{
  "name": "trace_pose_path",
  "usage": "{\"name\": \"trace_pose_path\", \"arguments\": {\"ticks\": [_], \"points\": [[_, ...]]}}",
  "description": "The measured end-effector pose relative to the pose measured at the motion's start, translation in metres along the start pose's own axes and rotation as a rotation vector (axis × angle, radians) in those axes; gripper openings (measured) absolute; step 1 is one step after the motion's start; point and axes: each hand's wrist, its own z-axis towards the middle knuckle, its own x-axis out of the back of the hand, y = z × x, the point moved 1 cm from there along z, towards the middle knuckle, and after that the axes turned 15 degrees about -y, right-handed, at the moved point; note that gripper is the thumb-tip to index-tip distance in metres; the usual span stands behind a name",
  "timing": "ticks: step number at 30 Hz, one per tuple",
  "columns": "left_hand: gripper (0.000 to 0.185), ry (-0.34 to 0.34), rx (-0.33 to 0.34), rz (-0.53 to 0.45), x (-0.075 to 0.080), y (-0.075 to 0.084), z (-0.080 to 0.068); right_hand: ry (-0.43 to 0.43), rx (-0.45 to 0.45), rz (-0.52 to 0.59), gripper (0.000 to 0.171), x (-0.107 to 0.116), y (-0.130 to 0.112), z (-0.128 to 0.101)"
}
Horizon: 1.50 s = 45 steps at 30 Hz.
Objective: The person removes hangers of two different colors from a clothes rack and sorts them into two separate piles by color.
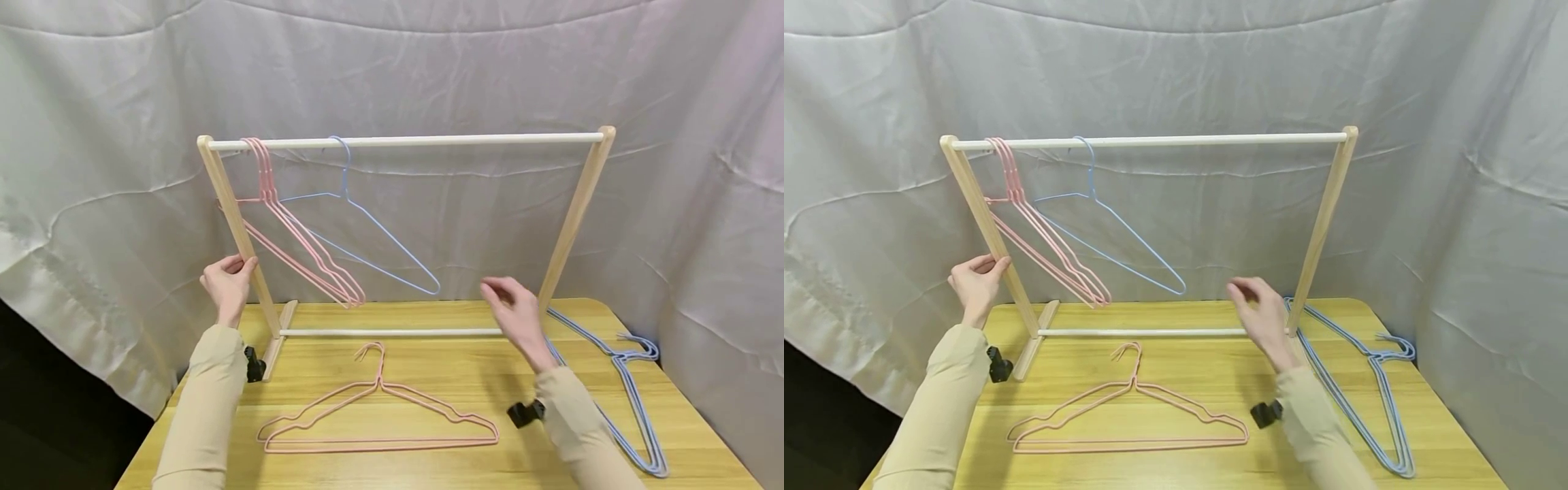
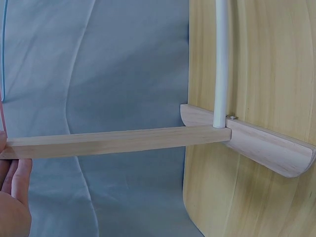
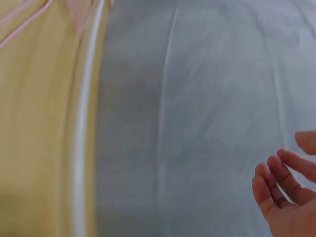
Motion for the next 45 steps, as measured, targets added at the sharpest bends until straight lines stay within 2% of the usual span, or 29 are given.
{"name": "trace_pose_path", "arguments": {"ticks": [3, 7, 10, 14, 21, 28, 35, 45], "points": [[0.03, 0.001, -0.003, 0.001, 0.0, 0.0, 0.0, -0.084, 0.088, 0.027, 0.02, -0.022, -0.028, 0.022], [0.031, 0.003, 0.002, 0.011, 0.0, 0.001, 0.001, -0.166, 0.146, -0.034, 0.021, -0.044, -0.06, 0.045], [0.032, 0.001, 0.011, 0.015, 0.0, 0.001, 0.001, -0.203, 0.134, -0.079, 0.022, -0.057, -0.074, 0.056], [0.032, 0.0, 0.025, 0.01, 0.0, 0.0, 0.001, -0.213, 0.077, -0.078, 0.022, -0.068, -0.083, 0.068], [0.032, 0.0, 0.031, -0.002, 0.001, 0.0, 0.001, -0.151, 0.022, -0.063, 0.013, -0.077, -0.093, 0.077], [0.032, -0.012, 0.027, -0.013, 0.001, 0.0, 0.001, -0.07, 0.003, 0.006, 0.018, -0.079, -0.096, 0.075], [0.03, 0.001, 0.006, 0.018, 0.0, -0.001, 0.001, 0.034, 0.06, 0.066, 0.017, -0.076, -0.098, 0.074], [0.029, 0.005, 0.008, 0.012, 0.0, 0.0, 0.0, 0.079, 0.128, 0.116, 0.016, -0.068, -0.096, 0.064]]}}
